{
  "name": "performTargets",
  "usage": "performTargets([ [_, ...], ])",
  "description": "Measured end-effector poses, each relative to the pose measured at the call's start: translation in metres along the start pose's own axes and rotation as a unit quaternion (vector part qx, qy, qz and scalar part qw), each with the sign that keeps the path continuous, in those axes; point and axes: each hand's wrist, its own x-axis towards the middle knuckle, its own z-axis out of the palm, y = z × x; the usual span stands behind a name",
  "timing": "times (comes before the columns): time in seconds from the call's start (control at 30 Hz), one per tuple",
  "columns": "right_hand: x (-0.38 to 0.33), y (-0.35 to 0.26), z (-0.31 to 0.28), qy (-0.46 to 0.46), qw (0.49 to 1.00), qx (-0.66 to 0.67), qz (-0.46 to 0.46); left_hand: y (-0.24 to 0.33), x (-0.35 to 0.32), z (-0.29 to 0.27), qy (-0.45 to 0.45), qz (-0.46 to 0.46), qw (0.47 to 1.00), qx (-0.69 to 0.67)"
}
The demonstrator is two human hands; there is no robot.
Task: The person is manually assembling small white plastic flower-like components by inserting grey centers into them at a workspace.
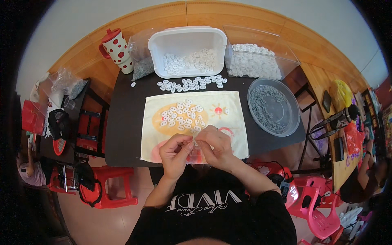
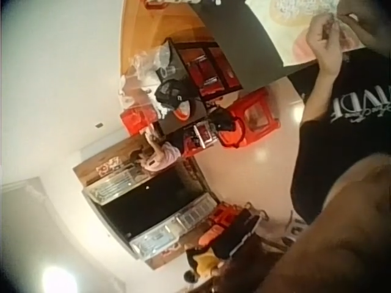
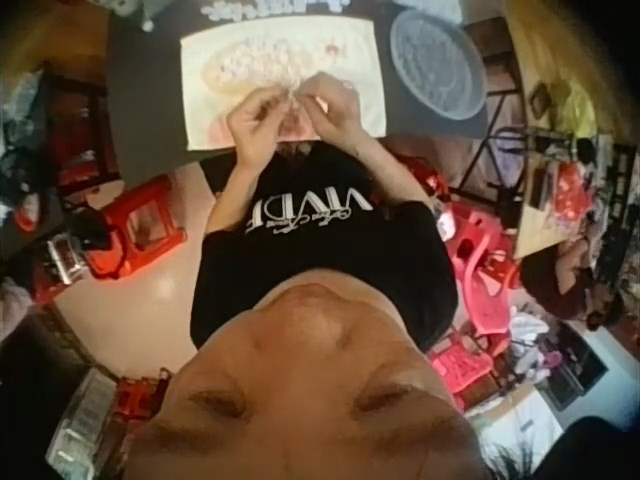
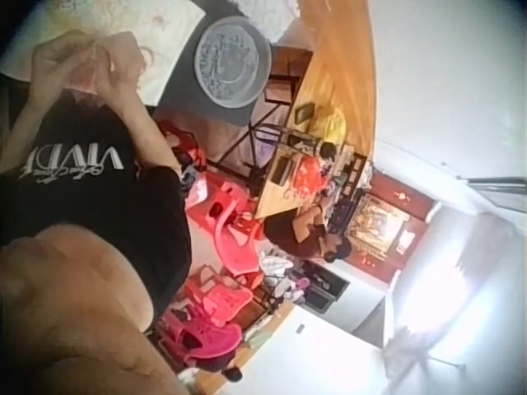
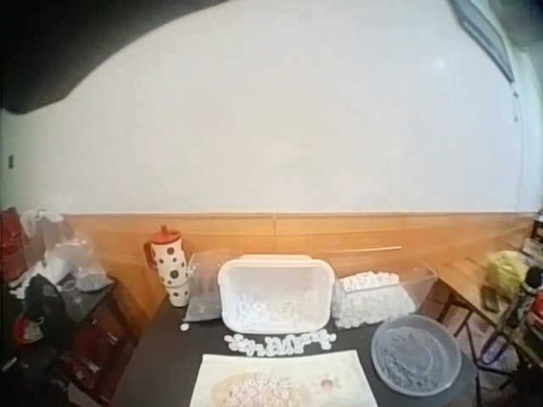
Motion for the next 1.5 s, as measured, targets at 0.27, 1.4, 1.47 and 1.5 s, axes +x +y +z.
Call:
performTargets([
  [0.27, -0.009, -0.003, 0.011, 0.047, 0.998, 0.022, 0.027, -0.010, -0.005, 0.005, 0.049, 0.034, 0.998, 0.006],
  [1.4, -0.007, 0.014, -0.019, -0.139, 0.983, -0.083, 0.091, -0.010, 0.010, -0.016, 0.029, -0.051, 0.997, -0.052],
  [1.47, -0.009, 0.013, -0.017, -0.133, 0.984, -0.081, 0.088, -0.008, 0.011, -0.015, 0.033, -0.056, 0.996, -0.055],
  [1.5, -0.009, 0.013, -0.017, -0.138, 0.980, -0.123, 0.067, -0.007, 0.011, -0.014, 0.036, -0.058, 0.996, -0.058],
])
